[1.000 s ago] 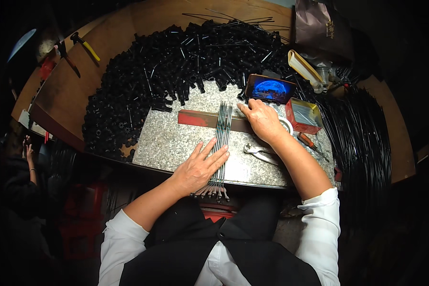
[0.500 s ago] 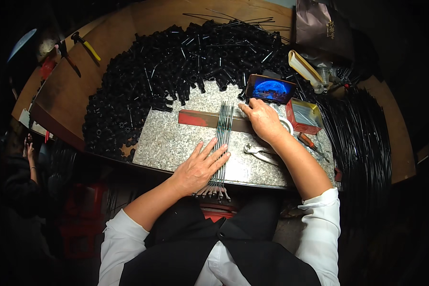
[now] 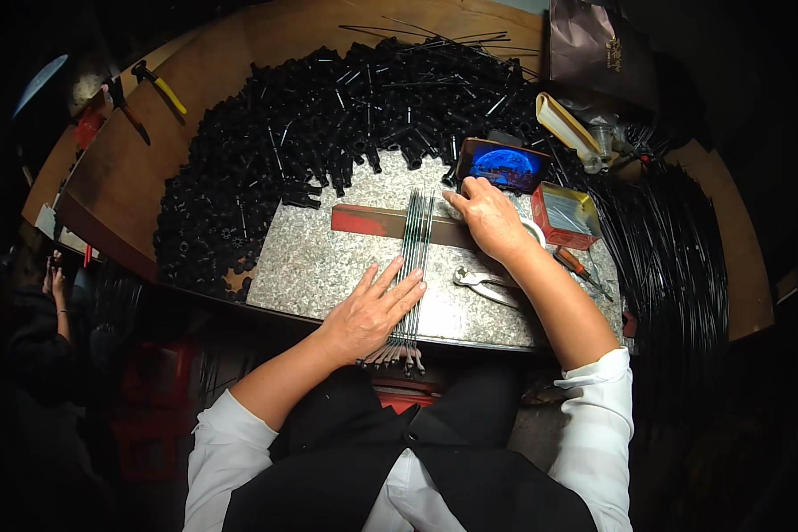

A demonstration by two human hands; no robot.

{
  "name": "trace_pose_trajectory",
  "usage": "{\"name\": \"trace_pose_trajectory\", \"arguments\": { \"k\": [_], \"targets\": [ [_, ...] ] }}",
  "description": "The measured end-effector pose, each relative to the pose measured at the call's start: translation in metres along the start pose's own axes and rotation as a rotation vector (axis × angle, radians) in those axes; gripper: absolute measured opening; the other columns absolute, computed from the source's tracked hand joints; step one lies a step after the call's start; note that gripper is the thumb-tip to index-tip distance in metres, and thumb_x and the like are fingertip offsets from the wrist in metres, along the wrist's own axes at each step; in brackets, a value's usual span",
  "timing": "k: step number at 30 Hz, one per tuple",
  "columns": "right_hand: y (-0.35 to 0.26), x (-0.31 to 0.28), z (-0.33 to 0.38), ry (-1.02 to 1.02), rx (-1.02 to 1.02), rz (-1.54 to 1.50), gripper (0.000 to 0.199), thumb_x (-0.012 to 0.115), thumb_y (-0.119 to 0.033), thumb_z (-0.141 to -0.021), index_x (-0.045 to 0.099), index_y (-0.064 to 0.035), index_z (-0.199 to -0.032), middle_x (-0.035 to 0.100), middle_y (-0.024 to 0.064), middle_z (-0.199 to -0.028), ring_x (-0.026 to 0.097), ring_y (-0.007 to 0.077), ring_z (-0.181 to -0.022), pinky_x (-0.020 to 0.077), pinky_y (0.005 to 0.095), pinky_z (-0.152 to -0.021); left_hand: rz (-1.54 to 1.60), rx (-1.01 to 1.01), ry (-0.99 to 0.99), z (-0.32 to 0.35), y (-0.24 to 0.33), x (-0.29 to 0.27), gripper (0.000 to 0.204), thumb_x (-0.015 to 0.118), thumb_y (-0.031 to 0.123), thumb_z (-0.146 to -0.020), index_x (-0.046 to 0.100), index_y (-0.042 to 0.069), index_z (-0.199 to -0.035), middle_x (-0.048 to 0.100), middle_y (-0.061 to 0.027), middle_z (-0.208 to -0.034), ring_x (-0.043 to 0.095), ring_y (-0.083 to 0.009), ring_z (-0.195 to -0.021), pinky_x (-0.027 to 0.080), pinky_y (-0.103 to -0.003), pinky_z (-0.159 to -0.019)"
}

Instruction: Manually assembling industrial brushes by gathering bristles and securing them into a base using various tools.

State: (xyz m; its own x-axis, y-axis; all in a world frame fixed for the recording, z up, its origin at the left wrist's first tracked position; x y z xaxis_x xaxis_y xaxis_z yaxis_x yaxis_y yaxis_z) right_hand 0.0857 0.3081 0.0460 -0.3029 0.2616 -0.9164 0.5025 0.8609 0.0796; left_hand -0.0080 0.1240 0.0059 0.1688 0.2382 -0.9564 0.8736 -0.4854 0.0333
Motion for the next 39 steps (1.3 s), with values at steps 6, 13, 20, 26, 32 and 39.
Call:
{"name": "trace_pose_trajectory", "arguments": {
  "k": [6,13,20,26,32,39],
  "targets": [
    [0.001,0.003,-0.003,0.003,0.004,-0.058,0.029,0.05,-0.003,-0.078,0.059,-0.004,-0.106,0.052,0.0113,-0.092,0.054,0.0271,-0.092,0.0479,0.0376,-0.078,0.025,-0.009,-0.012,0.001,-0.001,-0.001,0.052,0.047,0.013,-0.086,0.041,0.001,-0.136,0.035,-0.015,-0.144,0.029,-0.0381,-0.134,0.031,-0.053,-0.105],
    [0.002,0.006,-0.008,-0.029,0.001,-0.106,0.026,0.051,0.001,-0.076,0.06,-0.0015,-0.099,0.053,0.0121,-0.092,0.054,0.0276,-0.093,0.0477,0.0374,-0.08,0.002,-0.016,-0.029,-0.003,-0.001,-0.004,0.053,0.047,0.014,-0.086,0.039,0.001,-0.137,0.035,-0.0148,-0.145,0.029,-0.0366,-0.135,0.031,-0.053,-0.105],
    [-0.005,0.011,-0.016,0.01,-0.071,-0.168,0.031,0.054,0.002,-0.076,0.062,-0.0023,-0.106,0.055,0.0122,-0.094,0.056,0.0278,-0.093,0.0482,0.0366,-0.08,0.067,-0.034,-0.032,-0.002,0.0,-0.004,0.057,0.052,0.014,-0.084,0.038,0.003,-0.138,0.034,-0.0149,-0.145,0.028,-0.0361,-0.135,0.029,-0.053,-0.106],
    [0.026,-0.024,0.0,0.291,0.061,-0.352,0.027,0.062,0.0,-0.079,0.061,-0.0048,-0.106,0.057,0.0139,-0.097,0.059,0.0306,-0.09,0.0494,0.0368,-0.077,0.093,-0.027,-0.064,0.0,-0.002,-0.001,0.069,0.062,0.012,-0.075,0.037,0.004,-0.138,0.03,-0.0155,-0.147,0.024,-0.0359,-0.137,0.027,-0.054,-0.107],
    [0.139,-0.045,0.054,-0.095,0.42,0.11,0.017,0.052,0.0,-0.075,0.067,-0.0027,-0.084,0.064,0.0207,-0.091,0.062,0.0393,-0.086,0.0505,0.0452,-0.075,0.135,-0.044,-0.06,0.001,-0.002,0.0,0.073,0.065,0.01,-0.069,0.038,0.004,-0.137,0.03,-0.0163,-0.146,0.022,-0.036,-0.138,0.026,-0.055,-0.107],
    [0.181,-0.021,0.093,-0.387,0.499,0.192,0.015,0.054,0.003,-0.073,0.067,0.0034,-0.08,0.064,0.026,-0.088,0.063,0.0396,-0.087,0.0518,0.043,-0.077,0.112,-0.037,-0.038,0.001,-0.001,0.0,0.071,0.064,0.01,-0.071,0.038,0.003,-0.137,0.03,-0.0171,-0.146,0.022,-0.0361,-0.138,0.025,-0.055,-0.108]
  ]
}}
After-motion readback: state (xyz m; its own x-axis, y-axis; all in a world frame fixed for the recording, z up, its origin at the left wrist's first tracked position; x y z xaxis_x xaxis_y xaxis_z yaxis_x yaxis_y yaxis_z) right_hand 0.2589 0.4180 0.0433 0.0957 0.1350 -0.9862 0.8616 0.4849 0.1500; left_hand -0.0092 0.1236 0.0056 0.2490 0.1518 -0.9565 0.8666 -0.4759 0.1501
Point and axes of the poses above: each hand's wrist, its own z-axis away from the middle knuckle, its own x-axis out of the palm, y = z × x, the point moved 6 cm from there along -z, towards the middle knuckle
